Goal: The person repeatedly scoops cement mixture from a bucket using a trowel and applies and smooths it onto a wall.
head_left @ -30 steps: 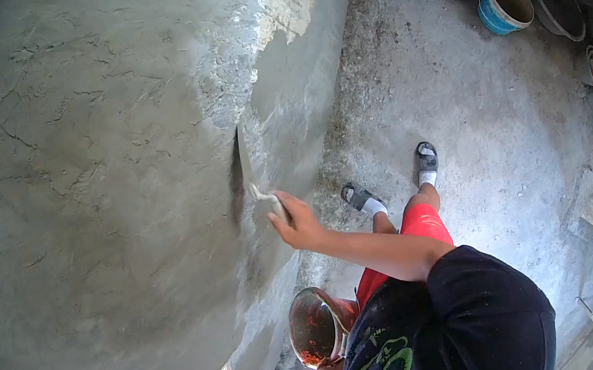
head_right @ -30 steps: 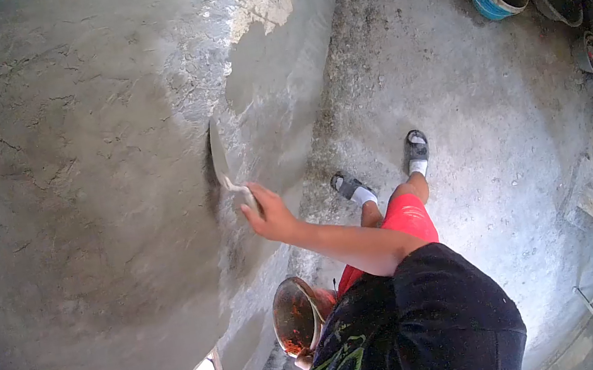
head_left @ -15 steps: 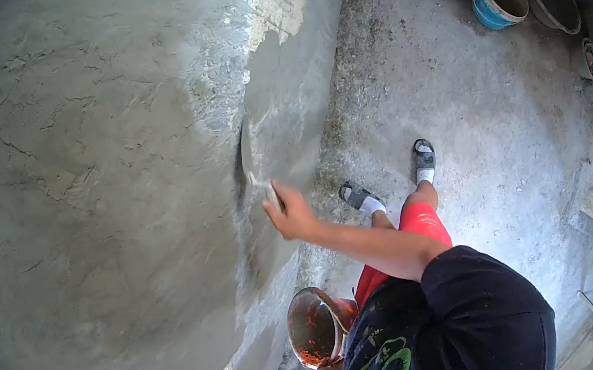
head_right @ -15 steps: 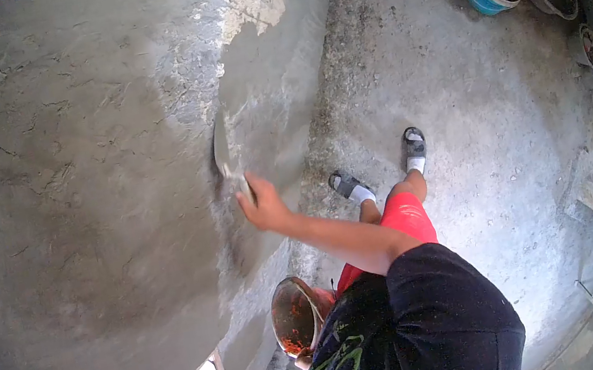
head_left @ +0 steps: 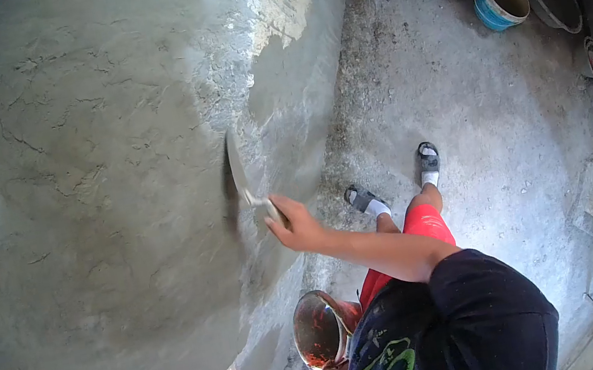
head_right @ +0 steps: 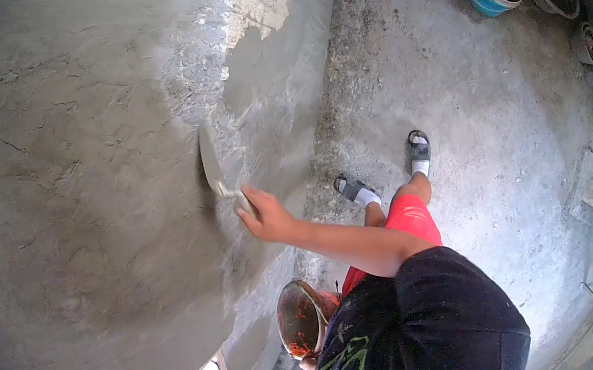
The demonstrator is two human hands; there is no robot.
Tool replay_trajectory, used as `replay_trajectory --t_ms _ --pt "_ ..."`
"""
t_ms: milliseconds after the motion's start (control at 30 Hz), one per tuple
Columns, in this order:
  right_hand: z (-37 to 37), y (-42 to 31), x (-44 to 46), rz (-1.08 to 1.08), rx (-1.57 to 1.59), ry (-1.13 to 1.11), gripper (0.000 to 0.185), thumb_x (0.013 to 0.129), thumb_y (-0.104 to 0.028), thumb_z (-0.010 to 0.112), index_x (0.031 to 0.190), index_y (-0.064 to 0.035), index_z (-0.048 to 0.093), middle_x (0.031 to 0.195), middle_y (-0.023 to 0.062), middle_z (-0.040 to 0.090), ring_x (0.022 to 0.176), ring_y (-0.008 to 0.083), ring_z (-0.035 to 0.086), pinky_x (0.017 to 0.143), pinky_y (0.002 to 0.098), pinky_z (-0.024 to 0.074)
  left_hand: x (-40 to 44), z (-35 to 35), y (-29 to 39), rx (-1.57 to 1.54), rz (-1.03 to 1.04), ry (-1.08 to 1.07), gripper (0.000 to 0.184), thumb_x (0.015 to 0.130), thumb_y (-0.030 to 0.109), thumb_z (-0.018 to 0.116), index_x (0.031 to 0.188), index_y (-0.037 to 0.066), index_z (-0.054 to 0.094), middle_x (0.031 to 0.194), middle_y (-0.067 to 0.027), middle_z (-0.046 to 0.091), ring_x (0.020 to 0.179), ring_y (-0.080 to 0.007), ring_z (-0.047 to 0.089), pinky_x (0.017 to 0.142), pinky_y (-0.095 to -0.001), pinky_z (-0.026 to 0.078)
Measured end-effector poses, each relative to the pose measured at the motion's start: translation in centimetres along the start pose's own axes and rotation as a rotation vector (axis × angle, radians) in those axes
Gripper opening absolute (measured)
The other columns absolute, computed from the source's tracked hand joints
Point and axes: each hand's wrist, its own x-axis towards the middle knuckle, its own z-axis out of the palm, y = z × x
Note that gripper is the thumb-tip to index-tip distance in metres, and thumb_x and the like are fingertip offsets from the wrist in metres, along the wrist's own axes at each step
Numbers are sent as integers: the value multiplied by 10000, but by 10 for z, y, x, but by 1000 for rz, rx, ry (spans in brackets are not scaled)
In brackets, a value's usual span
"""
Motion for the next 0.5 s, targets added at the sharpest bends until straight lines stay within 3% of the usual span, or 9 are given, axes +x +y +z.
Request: replay_trajectory --t_ms 33,100,167,267,333,400,467,500 --pt "-12 -1 -2 1 5 -1 467 923 -200 662 1286 77 561 904 214 672 720 294 644 689 392 515 -1 -1 2 -9 0 4 71 705 115 557 761 75 541 827 -86 558 761 -248 544 716 -384 456" --pt "-35 1 -2 383 77 -143 452 933 -198 658 1289 65 565 848 164 664 651 255 596 636 387 494 -5 -3 4 -31 2 12 67 706 108 555 761 72 544 827 -87 559 756 -246 545 710 -381 459" --pt "-25 56 22 394 -135 137 419 929 -177 657 1266 58 577 814 142 648 650 268 575 651 397 489 -10 1 5 -63 6 12 63 708 101 554 761 69 547 827 -88 561 752 -245 546 704 -378 462" --pt "-26 55 83 496 -70 190 398 920 -177 662 1232 59 588 848 180 661 695 282 608 681 410 500 -17 13 8 -109 17 4 58 709 91 552 761 65 552 827 -90 564 745 -242 548 695 -373 466" --pt "3 39 98 485 -124 175 446 879 -192 676 1211 89 578 1043 309 662 985 444 665 862 467 521 -21 24 15 -133 31 -10 56 710 85 550 761 63 555 827 -91 566 740 -240 549 689 -370 469" --pt "38 35 55 434 -73 115 419 879 -193 675 1196 64 586 1043 316 655 995 447 661 854 470 524 -32 25 19 -140 30 -15 54 712 78 549 761 60 558 827 -92 568 736 -238 551 684 -367 472" --pt "13 -35 15 283 15 -14 439 882 -203 676 1247 22 588 1034 286 673 958 382 686 829 455 532 -42 40 20 -159 21 -39 52 713 71 547 761 57 561 827 -93 569 731 -237 552 678 -363 474" --pt "-14 -74 6 450 126 -222 464 880 -196 684 1281 13 579 1038 269 677 940 339 688 814 438 539 -49 44 19 -169 14 -48 52 713 68 547 761 56 563 827 -93 570 729 -236 553 675 -362 476"
